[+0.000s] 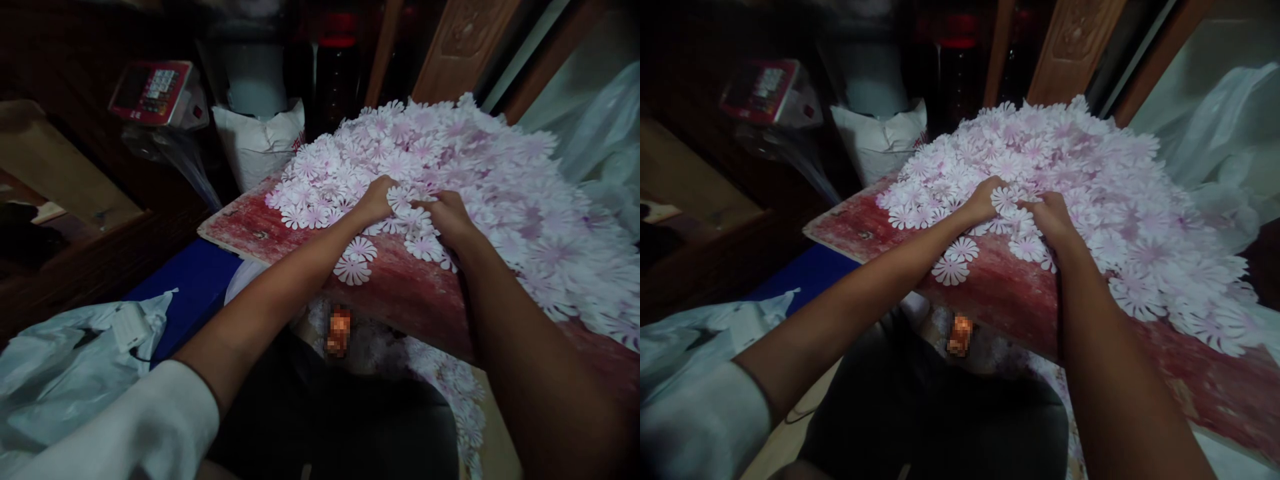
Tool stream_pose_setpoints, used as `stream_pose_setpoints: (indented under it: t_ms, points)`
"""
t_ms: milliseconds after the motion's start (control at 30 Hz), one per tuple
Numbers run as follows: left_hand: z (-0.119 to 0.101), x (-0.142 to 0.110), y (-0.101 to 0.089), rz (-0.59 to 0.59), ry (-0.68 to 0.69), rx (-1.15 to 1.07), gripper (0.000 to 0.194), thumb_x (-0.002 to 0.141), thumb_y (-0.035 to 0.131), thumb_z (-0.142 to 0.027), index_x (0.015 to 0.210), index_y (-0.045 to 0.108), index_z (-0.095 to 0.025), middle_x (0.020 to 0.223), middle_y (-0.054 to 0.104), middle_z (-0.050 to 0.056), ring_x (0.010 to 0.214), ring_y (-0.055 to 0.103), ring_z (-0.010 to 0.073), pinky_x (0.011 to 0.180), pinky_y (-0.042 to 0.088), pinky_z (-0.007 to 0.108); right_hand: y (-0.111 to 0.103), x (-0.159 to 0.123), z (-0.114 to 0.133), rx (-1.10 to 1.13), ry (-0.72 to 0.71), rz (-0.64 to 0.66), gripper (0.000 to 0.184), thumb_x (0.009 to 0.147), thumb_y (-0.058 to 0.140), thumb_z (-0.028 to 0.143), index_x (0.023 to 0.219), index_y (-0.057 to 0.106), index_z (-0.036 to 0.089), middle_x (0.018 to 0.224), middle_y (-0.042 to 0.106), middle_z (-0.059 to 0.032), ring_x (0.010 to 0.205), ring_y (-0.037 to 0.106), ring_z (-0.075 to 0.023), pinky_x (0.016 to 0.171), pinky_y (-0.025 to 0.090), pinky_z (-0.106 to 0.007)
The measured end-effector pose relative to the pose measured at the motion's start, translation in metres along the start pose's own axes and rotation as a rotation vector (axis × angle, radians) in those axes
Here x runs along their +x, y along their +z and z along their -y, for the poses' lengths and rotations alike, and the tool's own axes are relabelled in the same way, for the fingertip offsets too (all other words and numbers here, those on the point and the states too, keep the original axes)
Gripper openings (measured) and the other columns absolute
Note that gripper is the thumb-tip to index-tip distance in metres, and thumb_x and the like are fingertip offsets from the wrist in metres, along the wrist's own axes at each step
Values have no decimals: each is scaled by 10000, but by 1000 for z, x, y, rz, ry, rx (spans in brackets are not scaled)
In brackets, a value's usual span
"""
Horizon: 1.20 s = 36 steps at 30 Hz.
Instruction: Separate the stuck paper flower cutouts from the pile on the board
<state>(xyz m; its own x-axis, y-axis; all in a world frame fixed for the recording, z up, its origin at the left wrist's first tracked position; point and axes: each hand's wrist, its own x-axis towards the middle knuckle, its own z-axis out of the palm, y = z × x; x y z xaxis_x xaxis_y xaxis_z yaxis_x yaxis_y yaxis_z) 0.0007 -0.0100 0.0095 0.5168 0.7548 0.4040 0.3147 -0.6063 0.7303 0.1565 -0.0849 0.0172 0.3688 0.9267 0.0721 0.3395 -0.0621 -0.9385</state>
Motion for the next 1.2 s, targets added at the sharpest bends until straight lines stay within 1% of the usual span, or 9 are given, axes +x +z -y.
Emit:
stream_pose_setpoints:
  t_ms: [100, 267, 367, 567, 733, 833, 933, 1067, 1200]
  points:
    - [3, 1, 0, 2, 13, 13, 466, 821, 735, -354, 540, 393, -208, 636, 429, 10, 795, 498, 173, 812, 419, 348, 0, 2, -3, 30, -16, 6, 401, 653, 972, 486, 689, 671, 223, 723, 666, -51, 695, 570, -209, 612, 416, -344]
    - [10, 2, 1, 0, 25, 9, 322, 816, 744, -359, 632, 544, -186, 738, 609, 42, 895, 624, 241, 880, 488, 374, -1, 3, -4, 10, -4, 2, 432, 645, 981, 513, 704, 669, 220, 716, 648, -49, 672, 556, -193, 595, 409, -342]
    - [13, 4, 3, -26, 21, 14, 289, 831, 749, -348, 668, 582, -177, 781, 642, 46, 963, 652, 264, 906, 503, 377, -2, 3, -5, 16, -12, 1, 437, 638, 977, 506, 717, 658, 219, 697, 634, -37, 634, 522, -171, 575, 403, -338]
    - [17, 7, 4, 2, 28, 1, 341, 859, 755, -306, 627, 537, -185, 733, 615, 34, 912, 638, 240, 905, 509, 374, -3, 5, -8, 9, -22, 12, 428, 642, 946, 505, 770, 665, 209, 717, 659, -40, 651, 552, -173, 555, 393, -317]
    - [21, 8, 6, -32, 38, -16, 314, 831, 791, -306, 652, 561, -190, 769, 641, 34, 958, 656, 255, 933, 529, 389, -2, 5, -7, 2, -20, 0, 468, 619, 957, 541, 722, 630, 223, 684, 630, -37, 632, 518, -167, 551, 403, -316]
    - [24, 8, 8, -49, 42, -37, 295, 840, 770, -283, 662, 550, -199, 740, 616, 28, 962, 660, 255, 936, 533, 385, -2, 8, -6, -14, -15, 1, 428, 628, 952, 492, 728, 634, 224, 707, 630, -41, 647, 529, -173, 563, 410, -321]
    - [25, 6, 9, -80, 43, -51, 265, 855, 745, -274, 694, 547, -202, 757, 614, 25, 982, 659, 255, 943, 534, 384, -2, 10, -8, -23, -20, -1, 375, 653, 935, 425, 741, 626, 231, 728, 623, -45, 666, 540, -184, 578, 411, -332]
    - [25, 5, 9, -95, 54, -54, 236, 860, 738, -268, 718, 562, -202, 769, 629, 23, 988, 657, 253, 991, 548, 403, -2, 11, -9, -10, -26, -8, 346, 685, 918, 396, 758, 618, 239, 719, 590, -40, 686, 566, -205, 629, 469, -370]
    - [27, 5, 9, -86, 56, -54, 179, 847, 722, -217, 731, 588, -195, 803, 668, 35, 981, 661, 249, 1025, 554, 422, -2, 11, -9, -8, -27, -1, 309, 673, 896, 377, 757, 638, 229, 736, 618, -41, 667, 543, -188, 609, 451, -353]
